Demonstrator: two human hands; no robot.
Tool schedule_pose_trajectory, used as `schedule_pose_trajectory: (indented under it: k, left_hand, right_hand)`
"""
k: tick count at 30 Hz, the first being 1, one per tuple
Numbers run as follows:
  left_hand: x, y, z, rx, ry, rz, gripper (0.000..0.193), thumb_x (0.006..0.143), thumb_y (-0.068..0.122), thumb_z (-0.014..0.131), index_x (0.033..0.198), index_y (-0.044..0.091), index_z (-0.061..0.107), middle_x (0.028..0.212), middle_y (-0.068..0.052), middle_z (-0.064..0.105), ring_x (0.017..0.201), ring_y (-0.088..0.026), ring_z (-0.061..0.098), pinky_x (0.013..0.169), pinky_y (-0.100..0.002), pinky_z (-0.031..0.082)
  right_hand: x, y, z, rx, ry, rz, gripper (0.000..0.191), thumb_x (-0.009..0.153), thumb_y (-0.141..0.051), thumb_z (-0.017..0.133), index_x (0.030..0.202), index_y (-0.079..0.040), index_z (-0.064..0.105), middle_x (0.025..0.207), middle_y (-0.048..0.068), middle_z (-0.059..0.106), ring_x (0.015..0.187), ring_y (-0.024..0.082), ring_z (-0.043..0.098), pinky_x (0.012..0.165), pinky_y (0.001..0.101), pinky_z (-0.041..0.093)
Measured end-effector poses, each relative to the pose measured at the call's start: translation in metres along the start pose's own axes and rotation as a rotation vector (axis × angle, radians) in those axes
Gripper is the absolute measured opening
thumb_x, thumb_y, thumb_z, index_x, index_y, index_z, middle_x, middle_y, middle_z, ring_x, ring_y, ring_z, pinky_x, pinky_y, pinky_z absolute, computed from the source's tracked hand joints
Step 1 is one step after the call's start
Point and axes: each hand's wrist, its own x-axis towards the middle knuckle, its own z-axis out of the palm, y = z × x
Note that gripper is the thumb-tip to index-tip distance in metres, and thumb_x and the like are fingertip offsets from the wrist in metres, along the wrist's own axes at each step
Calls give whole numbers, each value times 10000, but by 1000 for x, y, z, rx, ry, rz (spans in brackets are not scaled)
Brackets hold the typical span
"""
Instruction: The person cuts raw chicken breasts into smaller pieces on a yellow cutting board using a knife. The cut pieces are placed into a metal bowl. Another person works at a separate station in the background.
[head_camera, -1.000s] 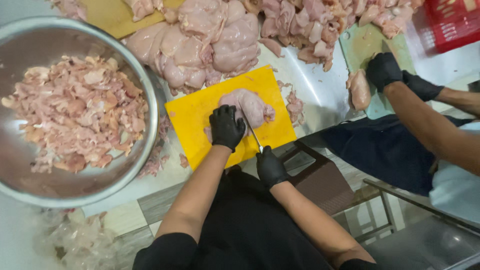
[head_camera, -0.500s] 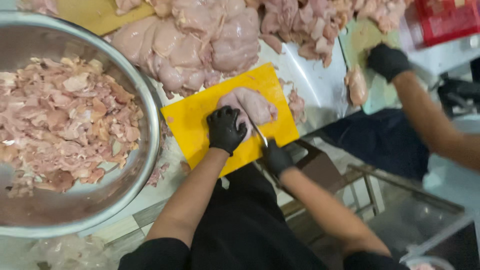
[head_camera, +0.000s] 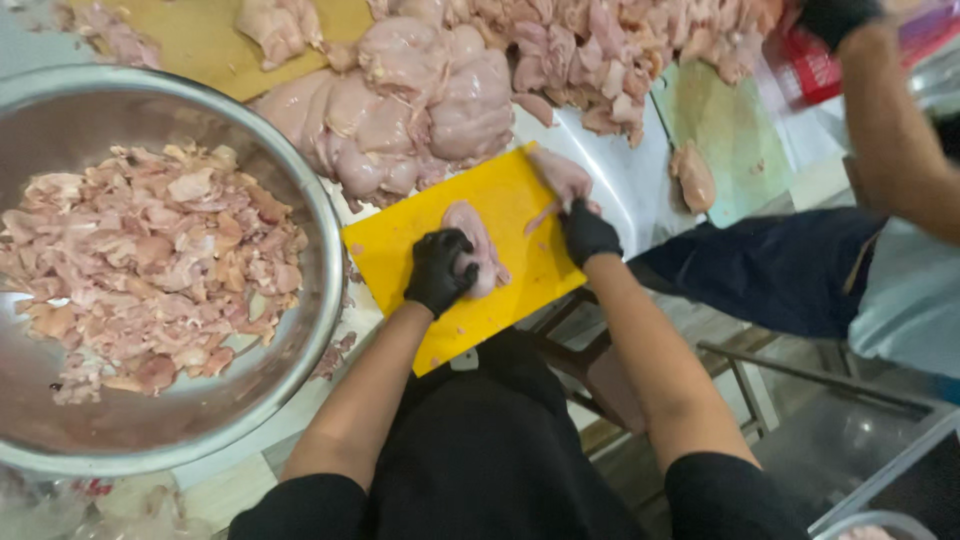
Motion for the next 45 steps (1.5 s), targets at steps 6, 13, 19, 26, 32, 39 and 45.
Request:
schedule_pose_trajectory:
  k: [6, 13, 19, 26, 32, 39, 45]
  left_hand:
    - [9, 14, 10, 144, -34, -579, 545, 823, 450, 757, 1194, 79, 611, 1196, -171, 628, 1138, -396, 621, 996, -485, 509]
    - [21, 29, 7, -142, -340, -616, 527, 831, 351, 738, 1264, 77, 614, 1213, -187, 672, 1153, -386, 651, 978, -452, 524]
    - [7, 16, 20, -467, -135, -506, 526, 843, 260, 712, 1324, 77, 604, 1221, -192, 706, 1160, -373, 678, 957, -424, 537]
    - [-8, 26, 29, -133, 2, -241, 805, 837, 290, 767, 1505, 33, 398, 1518, -286, 397, 1406, -483, 402, 1155, -525, 371]
    - [-33, 40, 14, 258, -357, 11, 832, 725, 282, 772, 1500, 240, 471, 1643, -237, 220, 1439, -530, 256, 1153, -622, 260]
    - [-23, 44, 33, 466, -167, -98, 428, 878, 295, 659, 1285, 164, 627, 1390, -115, 557, 1337, -376, 461, 1025, -587, 393]
    - [-15, 27, 25, 471, -196, 85, 310, 895, 247, 610, 1179, 149, 686, 1168, -70, 674, 1137, -323, 577, 897, -529, 440]
  right_hand:
    - [-35, 10, 13, 373, -260, 344, 351, 1031, -361, 507, 1267, -101, 501, 1034, 257, 690, 918, 473, 671, 763, 562, 509]
    - [-87, -19, 36, 467, -4, 209, 207, 978, -276, 713, 1050, -99, 633, 865, 157, 695, 775, 360, 698, 645, 437, 492]
    - [-99, -51, 26, 1294, -268, 413, 267, 872, -209, 760, 1092, -93, 663, 770, 15, 630, 567, 107, 575, 503, 307, 459]
    - [-95, -72, 41, 1522, -445, 553, 187, 869, -108, 748, 998, -47, 626, 677, 62, 595, 477, 164, 549, 446, 322, 442]
    - [-102, -75, 45, 1312, -325, 435, 146, 870, -101, 726, 979, -46, 646, 687, 65, 624, 504, 151, 591, 460, 318, 480]
    - [-89, -80, 28, 996, -356, 261, 201, 881, -221, 697, 941, -30, 680, 760, 162, 699, 617, 300, 648, 562, 404, 510]
    - [-82, -70, 24, 618, -264, -56, 212, 842, -227, 697, 905, -25, 688, 874, 253, 687, 871, 458, 668, 736, 507, 530]
